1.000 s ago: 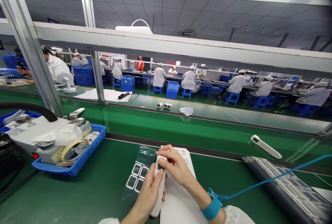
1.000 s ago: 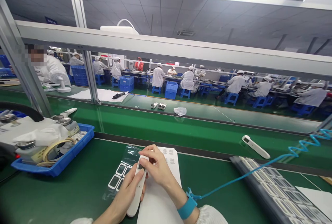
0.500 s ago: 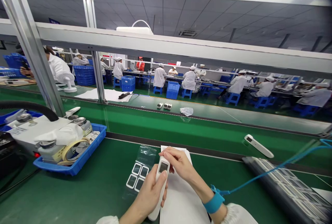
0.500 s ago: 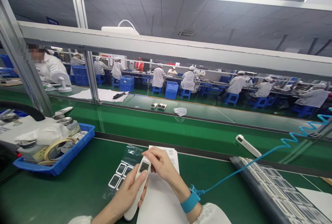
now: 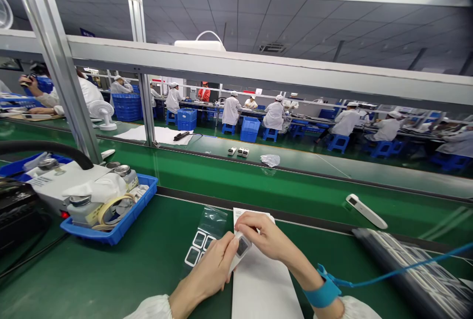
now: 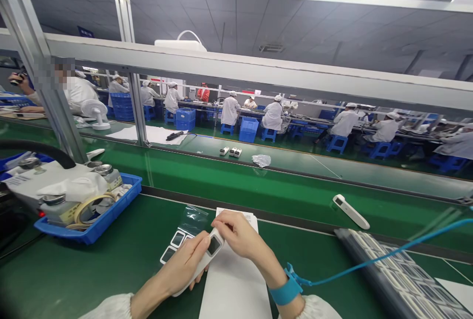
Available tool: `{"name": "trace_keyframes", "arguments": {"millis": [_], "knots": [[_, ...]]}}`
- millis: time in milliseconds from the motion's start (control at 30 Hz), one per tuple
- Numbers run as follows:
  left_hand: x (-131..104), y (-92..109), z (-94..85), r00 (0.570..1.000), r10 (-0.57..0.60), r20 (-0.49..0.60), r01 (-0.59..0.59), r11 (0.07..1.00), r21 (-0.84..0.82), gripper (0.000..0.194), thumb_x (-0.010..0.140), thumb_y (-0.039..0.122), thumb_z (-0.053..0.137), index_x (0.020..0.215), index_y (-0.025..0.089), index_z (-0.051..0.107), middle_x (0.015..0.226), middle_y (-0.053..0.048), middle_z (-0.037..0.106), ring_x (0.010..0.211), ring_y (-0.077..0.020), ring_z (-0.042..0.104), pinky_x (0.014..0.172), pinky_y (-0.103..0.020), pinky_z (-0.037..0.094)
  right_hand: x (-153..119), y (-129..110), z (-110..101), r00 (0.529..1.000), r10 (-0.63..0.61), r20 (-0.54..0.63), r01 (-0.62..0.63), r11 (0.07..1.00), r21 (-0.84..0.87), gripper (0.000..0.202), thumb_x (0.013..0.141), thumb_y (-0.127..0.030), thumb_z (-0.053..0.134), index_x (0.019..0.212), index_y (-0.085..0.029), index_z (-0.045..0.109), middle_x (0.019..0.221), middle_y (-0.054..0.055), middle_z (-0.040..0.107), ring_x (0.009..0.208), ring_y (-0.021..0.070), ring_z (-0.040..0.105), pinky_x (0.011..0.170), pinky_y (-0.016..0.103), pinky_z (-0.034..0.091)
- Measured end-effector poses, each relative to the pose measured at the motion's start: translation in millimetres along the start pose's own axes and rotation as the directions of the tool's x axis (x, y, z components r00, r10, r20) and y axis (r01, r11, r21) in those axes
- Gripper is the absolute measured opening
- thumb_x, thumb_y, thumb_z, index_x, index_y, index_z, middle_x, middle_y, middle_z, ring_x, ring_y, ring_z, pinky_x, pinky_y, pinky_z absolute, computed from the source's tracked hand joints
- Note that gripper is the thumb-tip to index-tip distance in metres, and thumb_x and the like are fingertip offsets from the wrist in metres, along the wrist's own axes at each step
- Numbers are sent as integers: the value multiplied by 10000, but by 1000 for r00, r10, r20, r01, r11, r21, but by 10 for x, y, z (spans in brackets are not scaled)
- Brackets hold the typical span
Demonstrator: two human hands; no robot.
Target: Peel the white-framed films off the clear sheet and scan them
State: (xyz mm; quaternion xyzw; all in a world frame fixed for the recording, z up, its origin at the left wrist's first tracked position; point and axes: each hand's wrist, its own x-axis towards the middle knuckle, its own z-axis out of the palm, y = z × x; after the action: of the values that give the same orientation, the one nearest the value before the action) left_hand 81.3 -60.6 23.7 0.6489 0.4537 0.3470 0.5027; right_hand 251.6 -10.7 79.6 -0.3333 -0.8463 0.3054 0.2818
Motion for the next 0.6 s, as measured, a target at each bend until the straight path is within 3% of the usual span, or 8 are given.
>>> {"name": "trace_keyframes", "arguments": {"millis": [67,167,233,300,367,433,500,600], "knots": [[-4,23,-16,1000,-15,19,16,998,-63,428,901,586,253,809,214,444,604,39,500,381,-87,451,298,-158,314,-2,29,-36,1000,1,12,-1,999,42,307,962,-368,465,880,-173,687,872,51,626,744,176,541,644,266,400],[10,78,-66,996,-55,67,65,986,-151,432,884,594,293,804,202,454,639,20,551,380,-92,463,296,-168,312,-38,-22,-102,987,-35,158,23,997,74,365,858,-469,635,1134,-230,625,1063,51,589,790,177,528,664,257,419],[44,103,-160,990,-77,114,96,981,-169,466,868,604,312,795,182,493,634,-1,580,387,-103,481,320,-186,338,-66,-89,-123,975,-45,216,44,999,11,384,823,-458,688,1138,-251,612,1022,33,587,759,166,508,654,249,408],[98,81,-333,997,-65,31,69,985,-161,522,862,603,303,788,152,556,663,-40,619,486,-131,551,416,-210,416,-73,-97,-132,979,-39,199,54,996,-71,284,842,-433,674,1044,-238,634,900,14,589,715,159,488,632,245,386],[160,-7,-569,975,-32,-219,12,996,-89,542,851,588,307,803,137,604,760,-78,655,658,-161,602,542,-229,464,-38,25,-154,993,-5,118,21,991,-132,258,837,-419,675,994,-215,644,831,11,580,666,153,475,590,241,369],[214,-146,-799,904,-32,-427,51,998,32,484,813,577,373,845,154,606,824,-74,648,703,-173,587,540,-238,452,52,291,-202,991,119,-58,-127,976,-174,284,815,-394,679,1011,-191,649,792,16,586,629,153,489,550,237,365],[249,-287,-947,899,-72,-432,116,990,77,417,754,545,469,815,159,616,707,-47,613,613,-176,558,491,-249,421,192,645,-270,890,357,-282,-410,898,-159,296,782,-337,676,1026,-172,656,719,10,604,619,168,540,537,232,389],[277,-405,-966,920,-93,-379,147,983,114,316,682,474,566,737,175,654,690,-31,608,614,-173,548,543,-263,422,432,1134,-368,754,482,-447,-589,797,-134,269,748,-214,640,998,-115,663,774,66,655,703,214,613,568,239,428]]}}
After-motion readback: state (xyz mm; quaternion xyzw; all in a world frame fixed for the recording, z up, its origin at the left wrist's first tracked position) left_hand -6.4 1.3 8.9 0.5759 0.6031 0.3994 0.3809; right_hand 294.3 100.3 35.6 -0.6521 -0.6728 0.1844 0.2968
